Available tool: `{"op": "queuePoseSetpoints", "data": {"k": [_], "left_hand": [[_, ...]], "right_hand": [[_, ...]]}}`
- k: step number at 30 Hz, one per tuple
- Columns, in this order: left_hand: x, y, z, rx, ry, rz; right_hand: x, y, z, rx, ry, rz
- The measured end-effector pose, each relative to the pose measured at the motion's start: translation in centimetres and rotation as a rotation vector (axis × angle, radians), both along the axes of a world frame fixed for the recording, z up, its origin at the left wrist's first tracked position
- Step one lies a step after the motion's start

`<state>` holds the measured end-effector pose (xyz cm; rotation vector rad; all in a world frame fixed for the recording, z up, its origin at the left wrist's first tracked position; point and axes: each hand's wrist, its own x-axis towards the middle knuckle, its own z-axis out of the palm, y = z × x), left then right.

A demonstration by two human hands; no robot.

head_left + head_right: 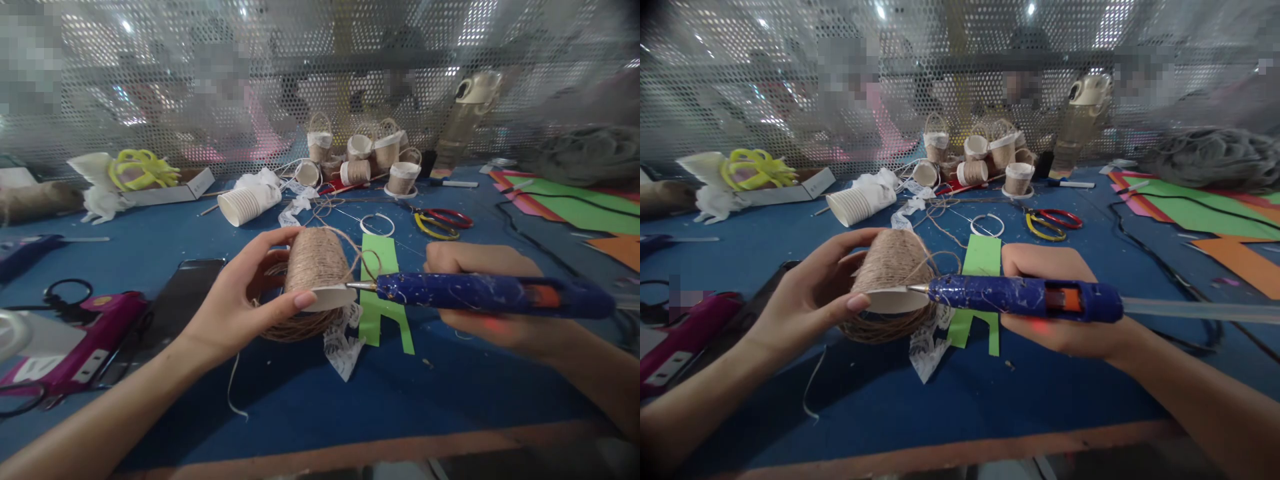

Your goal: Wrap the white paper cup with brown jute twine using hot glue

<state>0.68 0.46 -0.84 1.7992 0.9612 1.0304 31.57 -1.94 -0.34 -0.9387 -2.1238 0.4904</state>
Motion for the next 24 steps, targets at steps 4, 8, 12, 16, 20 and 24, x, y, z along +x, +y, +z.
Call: {"op": "queuePoseSetpoints", "data": {"k": [4,8,12,16,20,24], "left_hand": [[0.16,-0.11,0.13,-0.028,0.017,0.003],[0.33,-0.09,-0.07,-0.056,0.028,-0.007],[0.29,0.01,-0.21,-0.044,0.042,0.004],[0.16,0.01,0.0,-0.05,-0.017,0.0],[0.06,-0.01,0.07,-0.057,-0.064,-0.025],[-0.01,0.03,-0.08,-0.072,-0.058,-0.033]], "right_hand": [[-0.02,0.0,-0.04,0.003,-0.009,0.0],[-0.14,-0.11,-0.26,0.007,-0.009,0.018],[-0.33,-0.09,-0.26,0.034,-0.013,0.027],[-0.25,-0.04,0.01,0.052,-0.021,-0.005],[-0.16,-0.12,0.21,0.036,-0.019,-0.022],[-0.46,-0.23,0.24,0.065,-0.026,-0.017]]}}
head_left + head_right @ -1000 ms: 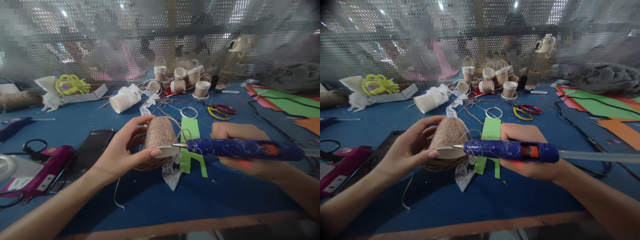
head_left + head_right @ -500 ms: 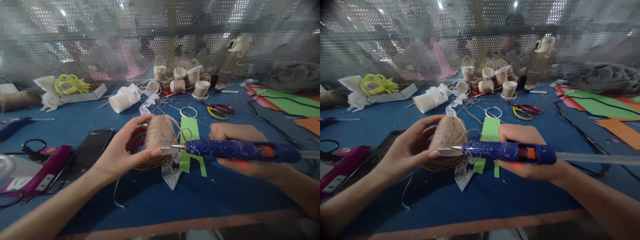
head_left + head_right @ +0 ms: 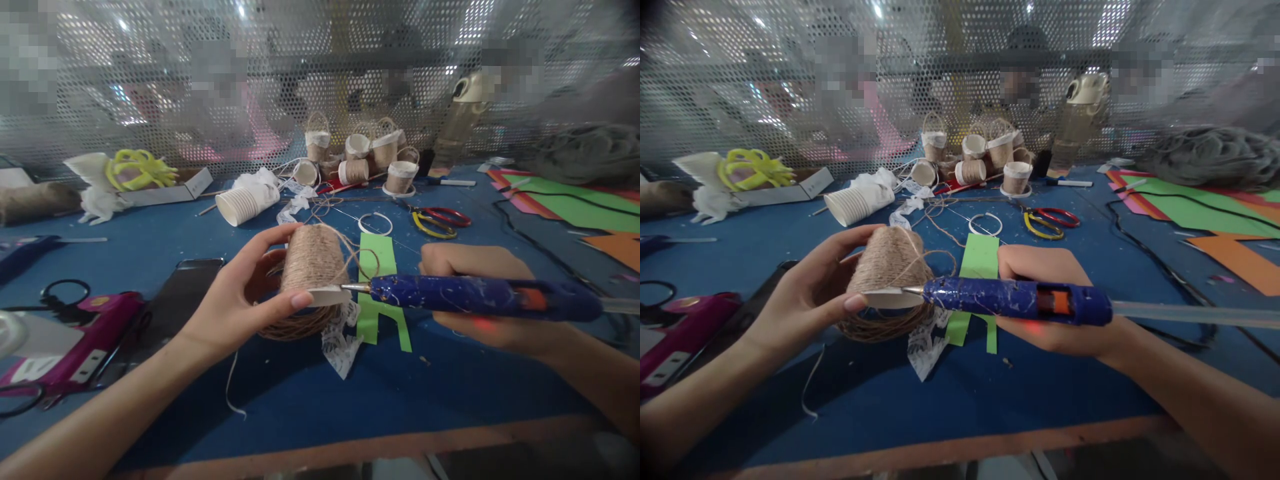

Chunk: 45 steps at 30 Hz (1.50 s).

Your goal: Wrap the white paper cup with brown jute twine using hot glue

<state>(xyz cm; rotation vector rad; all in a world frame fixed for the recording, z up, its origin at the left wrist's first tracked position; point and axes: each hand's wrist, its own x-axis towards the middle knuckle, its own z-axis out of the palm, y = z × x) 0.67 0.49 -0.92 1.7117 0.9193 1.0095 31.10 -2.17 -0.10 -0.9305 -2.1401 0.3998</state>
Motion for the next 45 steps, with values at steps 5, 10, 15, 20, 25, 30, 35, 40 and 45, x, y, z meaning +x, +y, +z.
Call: {"op": "queuePoseSetpoints", "data": {"k": [5,10,15,20,25,30,35,40,45], "left_hand": [[0.0,0.0,0.0,-0.001,0.005,-0.019],[0.1,-0.1,0.1,0.007,-0.051,-0.002],[-0.1,0.3,-0.6,0.073,-0.141,-0.021],[0.0,0.4,-1.1,0.055,-0.212,-0.021],[0.0,0.2,-1.1,-0.004,-0.251,-0.025],[0.0,0.2,-1.1,-0.063,-0.277,-0.03],[0.1,0.0,-0.8,-0.104,-0.308,0.025],[0.2,0.1,-0.6,-0.119,-0.292,0.064],[0.2,0.2,-0.7,-0.133,-0.288,0.059]], "right_hand": [[-0.4,-0.1,0.1,0.005,0.003,0.013],[-0.2,-0.1,0.0,0.002,-0.008,-0.007],[0.0,-0.1,0.0,0.017,-0.009,-0.009],[0.0,0.0,0.1,0.026,-0.008,0.002],[0.0,0.1,0.1,0.041,-0.012,0.006],[0.2,0.1,-0.2,0.021,-0.012,-0.003],[0.1,0.1,-0.3,0.008,0.006,0.002],[-0.2,0.1,-0.1,0.023,0.009,-0.006],[-0.1,0.1,-0.2,0.027,0.025,-0.004]]}}
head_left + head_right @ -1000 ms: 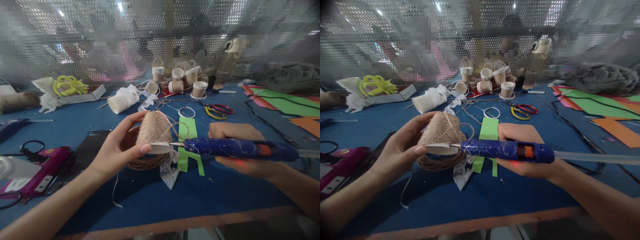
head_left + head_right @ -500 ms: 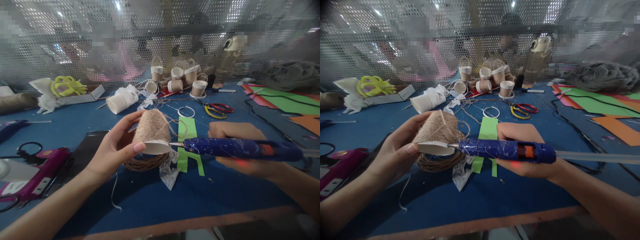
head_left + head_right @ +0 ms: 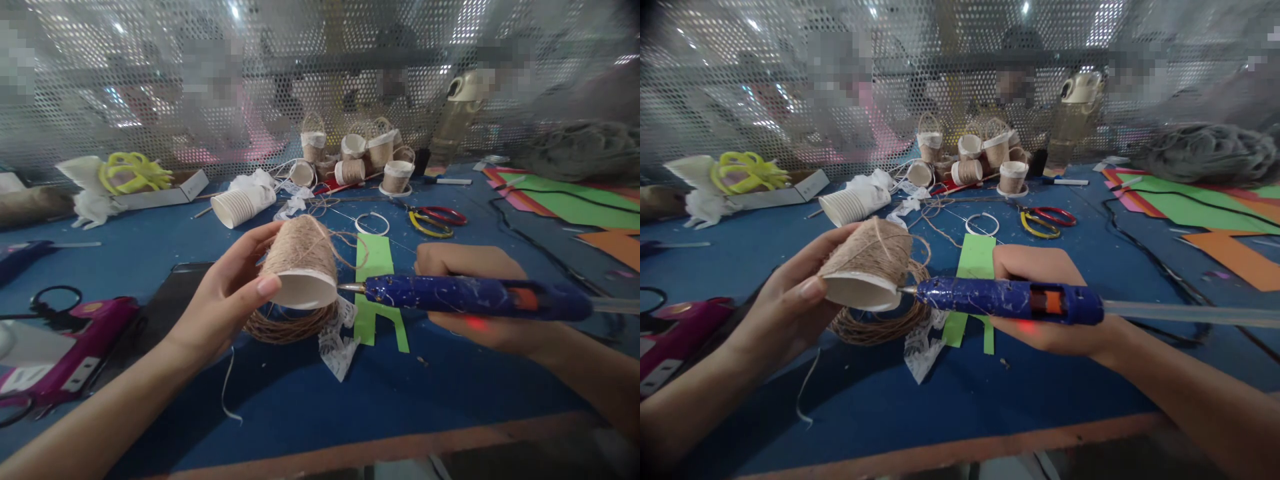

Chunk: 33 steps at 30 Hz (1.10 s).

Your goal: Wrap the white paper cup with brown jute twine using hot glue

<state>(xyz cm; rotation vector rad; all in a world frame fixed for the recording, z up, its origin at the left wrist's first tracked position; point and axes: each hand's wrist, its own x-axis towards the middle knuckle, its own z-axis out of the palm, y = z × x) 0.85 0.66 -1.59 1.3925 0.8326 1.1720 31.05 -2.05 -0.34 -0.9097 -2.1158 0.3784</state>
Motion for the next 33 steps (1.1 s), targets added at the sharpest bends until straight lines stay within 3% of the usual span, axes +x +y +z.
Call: {"op": "queuePoseSetpoints", "data": {"k": [33], "left_hand": [[-0.58,0.19,-0.13,0.021,0.02,-0.049]], "right_hand": [[0.24,0.2,-0.31,0.01,-0.006,0.006]]}}
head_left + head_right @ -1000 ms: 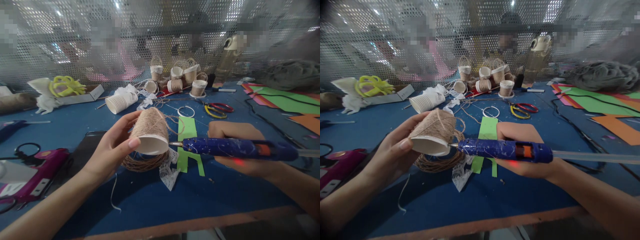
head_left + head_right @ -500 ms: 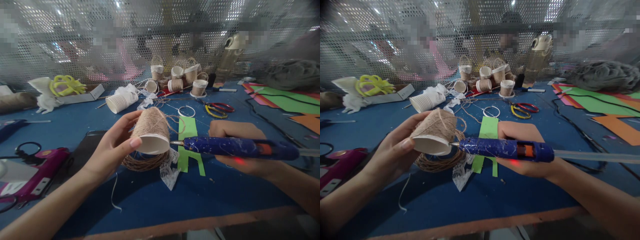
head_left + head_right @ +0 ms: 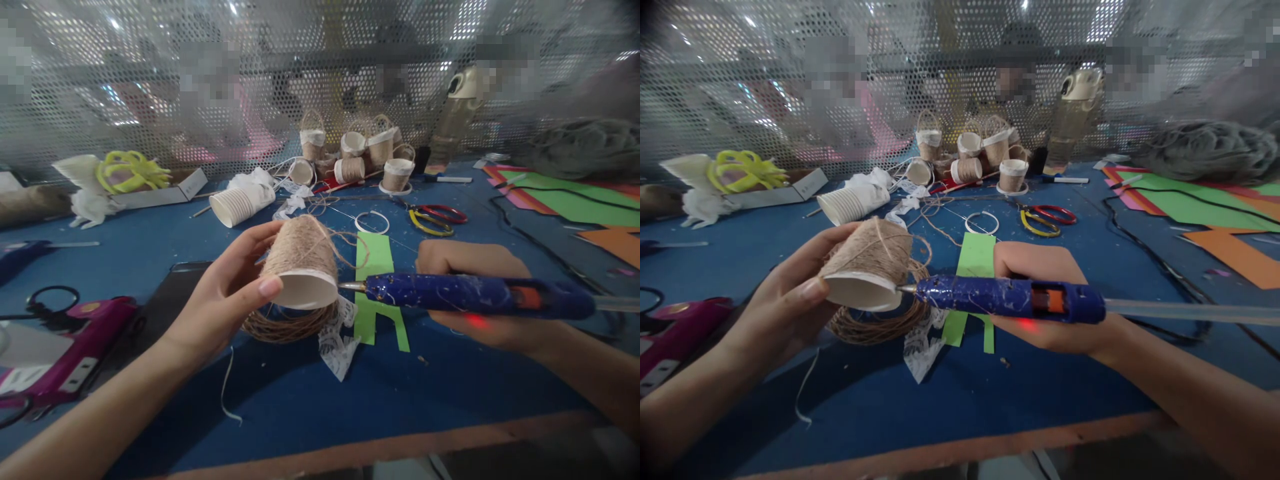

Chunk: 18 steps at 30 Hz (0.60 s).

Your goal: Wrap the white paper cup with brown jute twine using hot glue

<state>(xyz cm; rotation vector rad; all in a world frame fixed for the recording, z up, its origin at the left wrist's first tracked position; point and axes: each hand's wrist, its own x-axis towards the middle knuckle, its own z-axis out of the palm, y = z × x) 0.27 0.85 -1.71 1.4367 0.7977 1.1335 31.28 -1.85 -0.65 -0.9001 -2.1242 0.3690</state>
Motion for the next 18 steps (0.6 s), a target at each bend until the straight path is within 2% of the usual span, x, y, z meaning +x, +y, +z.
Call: {"op": "queuePoseSetpoints", "data": {"k": [15,18], "left_hand": [[0.21,-0.04,0.23,-0.003,0.031,0.012],[0.21,0.01,0.07,0.015,0.047,-0.025]], "right_hand": [[0.01,0.05,0.03,-0.001,0.017,0.017],[0.11,-0.04,-0.1,-0.018,0.012,0.002]]}}
